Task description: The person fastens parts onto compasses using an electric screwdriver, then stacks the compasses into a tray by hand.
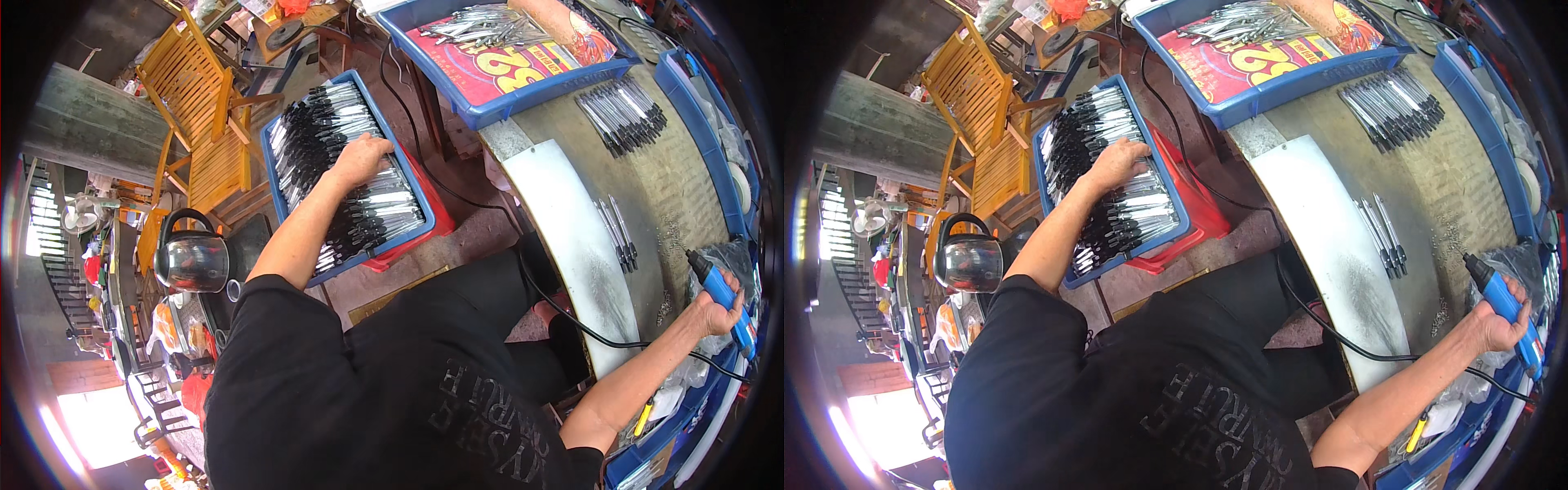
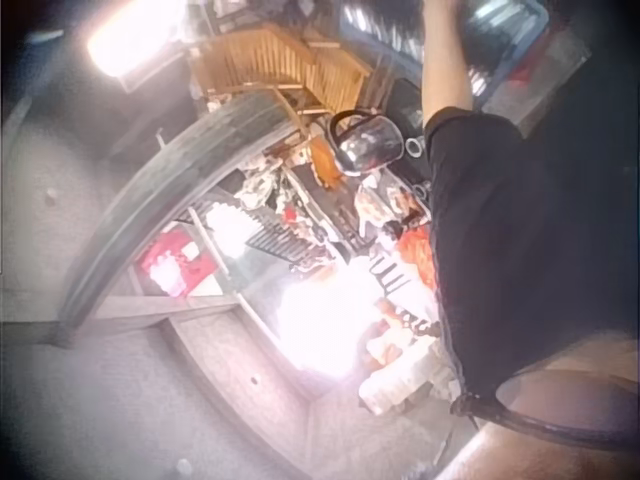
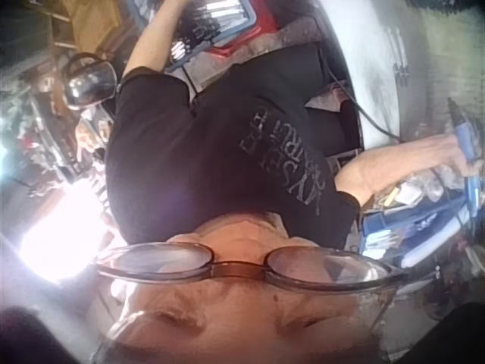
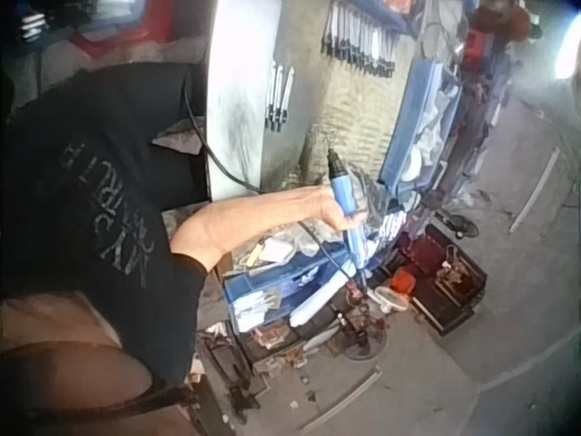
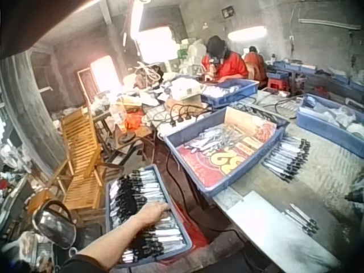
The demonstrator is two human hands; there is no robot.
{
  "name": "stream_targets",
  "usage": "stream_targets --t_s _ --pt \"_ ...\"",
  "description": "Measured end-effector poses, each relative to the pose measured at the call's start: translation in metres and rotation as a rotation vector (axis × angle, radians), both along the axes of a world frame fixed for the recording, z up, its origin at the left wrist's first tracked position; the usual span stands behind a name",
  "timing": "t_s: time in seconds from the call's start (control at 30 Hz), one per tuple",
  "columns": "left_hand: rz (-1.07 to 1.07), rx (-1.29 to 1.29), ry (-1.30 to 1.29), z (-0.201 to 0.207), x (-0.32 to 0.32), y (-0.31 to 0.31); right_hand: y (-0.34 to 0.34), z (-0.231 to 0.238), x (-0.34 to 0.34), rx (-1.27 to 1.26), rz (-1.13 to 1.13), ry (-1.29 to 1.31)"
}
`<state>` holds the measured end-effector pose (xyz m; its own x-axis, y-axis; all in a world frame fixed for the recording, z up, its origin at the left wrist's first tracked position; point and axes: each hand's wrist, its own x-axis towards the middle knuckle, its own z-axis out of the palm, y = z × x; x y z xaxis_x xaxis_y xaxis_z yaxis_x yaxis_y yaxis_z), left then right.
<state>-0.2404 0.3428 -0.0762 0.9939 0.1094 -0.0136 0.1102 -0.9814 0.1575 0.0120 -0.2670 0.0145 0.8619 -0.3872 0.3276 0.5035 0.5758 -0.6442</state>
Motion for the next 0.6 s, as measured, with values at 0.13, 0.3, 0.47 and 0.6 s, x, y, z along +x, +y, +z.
stream_targets --t_s 0.13,0.3,0.47,0.6 --pt "-0.049 -0.048 -0.012 -0.003 0.007 0.010 0.003 0.002 -0.001 -0.019 -0.020 0.017" --pt "0.026 -0.130 0.034 -0.004 0.008 0.015 0.001 -0.001 0.001 0.003 -0.005 0.015" --pt "-0.014 -0.036 -0.029 0.002 0.007 0.012 0.000 -0.001 0.001 -0.011 -0.007 0.015" --pt "-0.023 -0.037 -0.001 0.001 0.010 0.014 -0.005 -0.003 0.003 0.014 0.038 0.015"
